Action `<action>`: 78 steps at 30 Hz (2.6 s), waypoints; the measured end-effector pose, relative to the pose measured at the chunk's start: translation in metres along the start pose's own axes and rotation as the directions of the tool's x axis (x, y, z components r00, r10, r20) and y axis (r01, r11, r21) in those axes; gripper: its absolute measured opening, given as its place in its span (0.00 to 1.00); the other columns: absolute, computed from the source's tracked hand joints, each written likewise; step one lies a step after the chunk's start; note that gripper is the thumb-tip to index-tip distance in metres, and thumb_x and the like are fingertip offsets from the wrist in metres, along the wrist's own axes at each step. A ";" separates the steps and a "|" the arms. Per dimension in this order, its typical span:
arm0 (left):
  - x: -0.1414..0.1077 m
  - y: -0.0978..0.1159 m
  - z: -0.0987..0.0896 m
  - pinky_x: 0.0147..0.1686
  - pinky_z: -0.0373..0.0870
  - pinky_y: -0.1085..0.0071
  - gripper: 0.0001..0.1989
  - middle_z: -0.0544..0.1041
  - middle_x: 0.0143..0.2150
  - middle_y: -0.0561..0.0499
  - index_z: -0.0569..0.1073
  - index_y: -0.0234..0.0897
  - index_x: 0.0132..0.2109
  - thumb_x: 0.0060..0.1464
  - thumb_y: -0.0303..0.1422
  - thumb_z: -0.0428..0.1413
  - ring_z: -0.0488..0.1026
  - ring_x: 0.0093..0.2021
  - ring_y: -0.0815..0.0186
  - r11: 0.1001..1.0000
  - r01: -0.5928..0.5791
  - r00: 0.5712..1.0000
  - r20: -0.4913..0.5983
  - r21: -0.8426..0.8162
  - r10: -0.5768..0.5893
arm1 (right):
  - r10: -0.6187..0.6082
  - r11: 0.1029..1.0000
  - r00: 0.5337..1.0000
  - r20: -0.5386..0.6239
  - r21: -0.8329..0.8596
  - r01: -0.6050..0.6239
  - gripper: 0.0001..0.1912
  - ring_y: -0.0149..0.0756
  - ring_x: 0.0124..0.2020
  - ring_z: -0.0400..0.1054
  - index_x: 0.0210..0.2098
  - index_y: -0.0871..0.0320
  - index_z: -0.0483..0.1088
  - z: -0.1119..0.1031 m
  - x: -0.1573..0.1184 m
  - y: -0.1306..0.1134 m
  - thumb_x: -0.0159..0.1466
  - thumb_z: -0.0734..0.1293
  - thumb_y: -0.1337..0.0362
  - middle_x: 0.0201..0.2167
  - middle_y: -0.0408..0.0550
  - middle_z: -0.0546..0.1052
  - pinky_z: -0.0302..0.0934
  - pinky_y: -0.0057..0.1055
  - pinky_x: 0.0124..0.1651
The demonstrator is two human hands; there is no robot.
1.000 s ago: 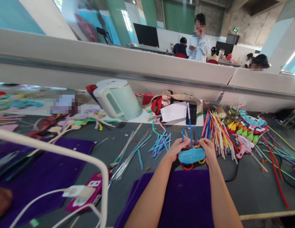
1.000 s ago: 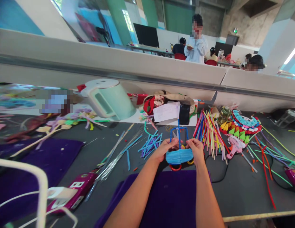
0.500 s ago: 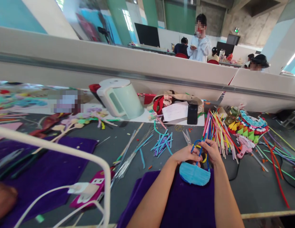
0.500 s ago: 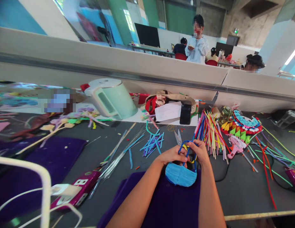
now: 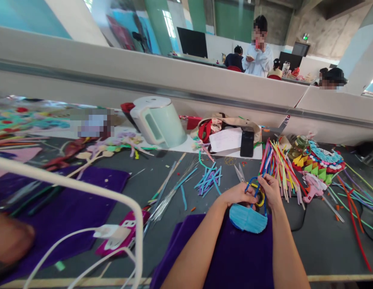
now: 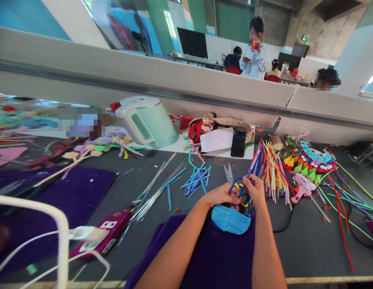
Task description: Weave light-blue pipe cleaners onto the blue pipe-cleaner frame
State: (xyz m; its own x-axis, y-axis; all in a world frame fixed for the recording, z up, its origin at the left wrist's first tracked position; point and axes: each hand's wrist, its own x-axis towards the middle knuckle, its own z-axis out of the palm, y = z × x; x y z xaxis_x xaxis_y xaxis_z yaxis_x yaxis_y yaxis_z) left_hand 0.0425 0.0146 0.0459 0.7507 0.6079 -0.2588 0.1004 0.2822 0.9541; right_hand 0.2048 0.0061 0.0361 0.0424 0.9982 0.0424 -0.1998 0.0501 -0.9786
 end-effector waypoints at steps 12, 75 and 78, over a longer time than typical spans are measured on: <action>-0.002 0.006 -0.008 0.36 0.70 0.70 0.22 0.79 0.34 0.42 0.74 0.31 0.47 0.48 0.41 0.61 0.76 0.34 0.61 0.973 -0.148 0.981 -0.149 -0.177 0.123 | 0.067 0.962 0.940 -0.334 0.271 0.028 0.20 0.21 0.11 0.50 0.22 0.56 0.60 -0.007 0.014 0.018 0.51 0.72 0.51 0.11 0.31 0.59 0.42 0.20 0.14; -0.066 -0.052 -0.073 0.33 0.61 0.70 0.08 0.73 0.33 0.48 0.76 0.39 0.33 0.53 0.36 0.54 0.69 0.33 0.62 0.649 0.465 0.303 -0.797 0.603 0.523 | -0.375 0.438 0.925 0.060 -0.868 0.234 0.19 0.47 0.46 0.65 0.48 0.59 0.70 -0.030 -0.033 0.007 0.62 0.62 0.56 0.42 0.57 0.73 0.60 0.43 0.48; -0.067 -0.050 -0.070 0.33 0.61 0.70 0.08 0.74 0.31 0.50 0.76 0.39 0.31 0.50 0.38 0.55 0.69 0.31 0.64 0.794 0.264 0.289 -0.830 0.548 0.477 | -0.444 0.466 0.890 0.105 -0.821 0.330 0.15 0.44 0.44 0.65 0.47 0.57 0.71 -0.014 -0.028 -0.005 0.64 0.60 0.60 0.40 0.54 0.73 0.61 0.41 0.47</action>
State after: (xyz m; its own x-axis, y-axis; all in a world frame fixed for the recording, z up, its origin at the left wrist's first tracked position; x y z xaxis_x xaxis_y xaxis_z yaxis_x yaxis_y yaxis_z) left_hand -0.0589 0.0120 0.0055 -0.2776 0.9263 0.2548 0.6358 -0.0217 0.7716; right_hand 0.2184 -0.0229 0.0372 0.0238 0.8693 0.4938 0.7242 0.3255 -0.6079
